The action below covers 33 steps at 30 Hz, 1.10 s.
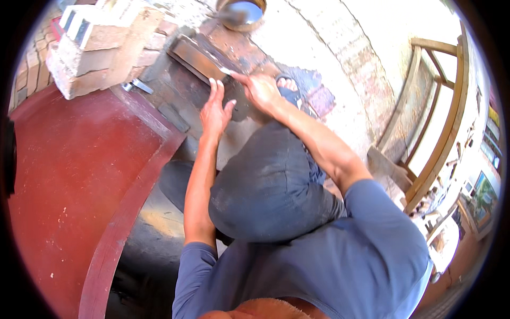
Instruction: The person selects a metal rod from a table and sharpens it on a grinding stone. They repeatedly rub the rod against the stone, occasionally dipping it into a bowl of water and inspecting the edge. The person continues this process for several minutes.
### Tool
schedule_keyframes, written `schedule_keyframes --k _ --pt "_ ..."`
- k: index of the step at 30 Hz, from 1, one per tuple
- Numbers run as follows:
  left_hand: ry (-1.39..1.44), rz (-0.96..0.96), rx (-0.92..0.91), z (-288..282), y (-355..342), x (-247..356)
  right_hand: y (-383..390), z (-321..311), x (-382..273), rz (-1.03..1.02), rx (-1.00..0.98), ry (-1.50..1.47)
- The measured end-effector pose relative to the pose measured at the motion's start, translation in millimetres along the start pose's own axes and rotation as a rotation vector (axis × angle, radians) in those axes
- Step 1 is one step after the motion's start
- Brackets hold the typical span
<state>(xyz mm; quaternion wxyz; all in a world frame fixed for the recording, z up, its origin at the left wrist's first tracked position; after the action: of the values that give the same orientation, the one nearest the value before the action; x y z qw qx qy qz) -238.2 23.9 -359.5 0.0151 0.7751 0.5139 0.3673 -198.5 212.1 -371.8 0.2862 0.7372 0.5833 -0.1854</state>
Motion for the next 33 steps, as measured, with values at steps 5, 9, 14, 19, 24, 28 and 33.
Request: schedule_keyframes --k 5,9,14,19,24,28,33 --pt "-0.033 -0.014 -0.048 -3.8 -0.4 7.0 2.2 14.7 15.1 -0.052 0.031 0.015" --pt "-0.060 -0.032 -0.037 -4.1 -0.2 7.6 0.7 8.9 15.0 -0.086 -0.034 0.062" --pt "-0.208 0.089 0.053 -0.2 -2.5 7.9 0.4 10.9 13.9 -0.083 -0.061 0.044" --pt "-0.297 0.110 0.071 4.6 -7.7 7.3 -2.5 -5.8 6.8 -0.002 -0.146 0.016" --pt "-0.220 0.139 0.045 9.8 -12.4 -3.1 0.5 -7.9 6.9 -0.003 -0.133 -0.014" --pt "-0.202 0.157 0.057 7.1 -11.9 -6.6 -16.9 1.7 1.9 -0.056 -0.047 -0.094" --pt "-0.111 0.132 0.028 1.1 -15.2 -10.7 1.9 -13.5 -3.3 0.116 -0.202 -0.064"
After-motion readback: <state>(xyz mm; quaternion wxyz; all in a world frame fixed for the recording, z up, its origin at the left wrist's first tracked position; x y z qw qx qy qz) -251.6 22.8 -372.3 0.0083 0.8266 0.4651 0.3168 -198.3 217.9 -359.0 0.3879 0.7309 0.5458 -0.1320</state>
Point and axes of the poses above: each hand's wrist, its own y-axis away from the middle knuckle, its own z-axis out of the palm, x = y × z, the point moved 2 cm from there along -y, towards the middle knuckle, and after that the axes turned 5 degrees about z, right-handed, at the moved point
